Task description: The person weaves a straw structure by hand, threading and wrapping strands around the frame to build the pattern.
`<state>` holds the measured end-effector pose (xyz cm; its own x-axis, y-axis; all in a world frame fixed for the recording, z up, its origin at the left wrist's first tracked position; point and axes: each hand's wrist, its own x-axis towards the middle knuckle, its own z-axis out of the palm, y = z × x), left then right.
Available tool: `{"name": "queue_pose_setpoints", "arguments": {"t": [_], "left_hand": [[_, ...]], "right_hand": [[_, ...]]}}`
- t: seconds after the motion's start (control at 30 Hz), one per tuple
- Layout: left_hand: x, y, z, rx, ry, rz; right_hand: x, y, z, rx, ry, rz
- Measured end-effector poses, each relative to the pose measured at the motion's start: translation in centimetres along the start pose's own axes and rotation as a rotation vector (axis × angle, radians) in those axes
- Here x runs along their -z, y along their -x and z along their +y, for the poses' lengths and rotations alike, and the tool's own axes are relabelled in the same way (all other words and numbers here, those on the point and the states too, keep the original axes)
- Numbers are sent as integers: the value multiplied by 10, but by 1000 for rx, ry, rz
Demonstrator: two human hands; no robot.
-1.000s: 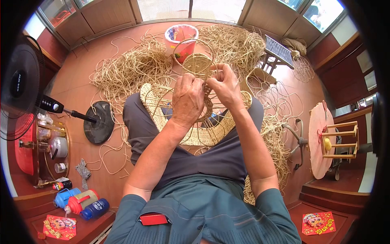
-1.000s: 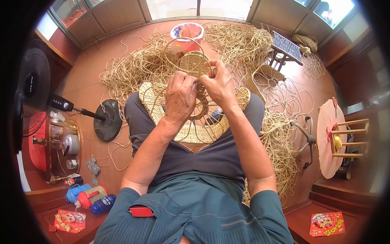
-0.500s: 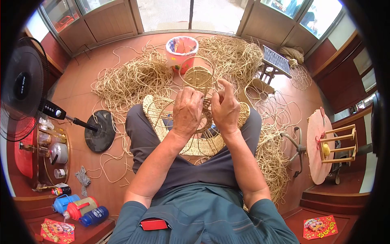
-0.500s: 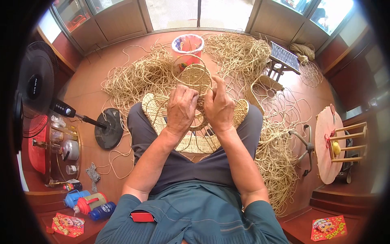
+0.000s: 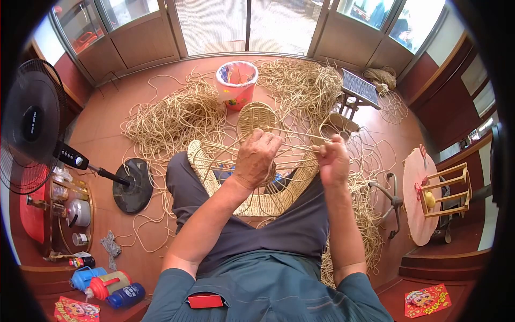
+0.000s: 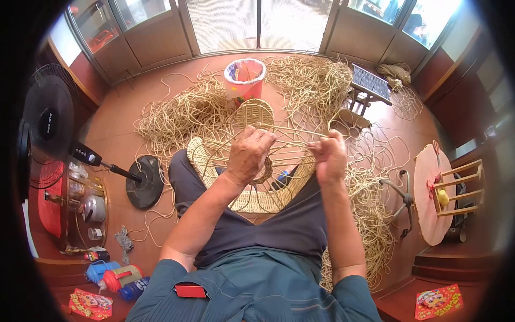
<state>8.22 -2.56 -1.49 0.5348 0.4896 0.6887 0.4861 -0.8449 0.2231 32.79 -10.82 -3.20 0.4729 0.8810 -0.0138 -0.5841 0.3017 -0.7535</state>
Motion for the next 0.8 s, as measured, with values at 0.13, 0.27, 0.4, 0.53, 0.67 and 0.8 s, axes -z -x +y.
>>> {"name": "queue_pose_setpoints", "arguments": {"t": [0.13, 0.27, 0.4, 0.53, 0.67, 0.8], "left_hand": [[0, -5, 2, -1, 21, -42], [-5, -6, 3, 15, 24, -50], [-4, -7, 1, 56, -16, -64], [-4, -8, 2, 57, -24, -43], [-8, -15, 6, 81, -97, -81], [-22, -21, 14, 160, -123, -90]], "right_hand": [[25, 1, -26, -58, -60, 76], [49, -10, -30, -10, -43, 182], [155, -40, -46, 108, -155, 336], [273, -36, -101, 140, -217, 710], [283, 6, -104, 30, -93, 820], [327, 25, -77, -176, -44, 666]]}}
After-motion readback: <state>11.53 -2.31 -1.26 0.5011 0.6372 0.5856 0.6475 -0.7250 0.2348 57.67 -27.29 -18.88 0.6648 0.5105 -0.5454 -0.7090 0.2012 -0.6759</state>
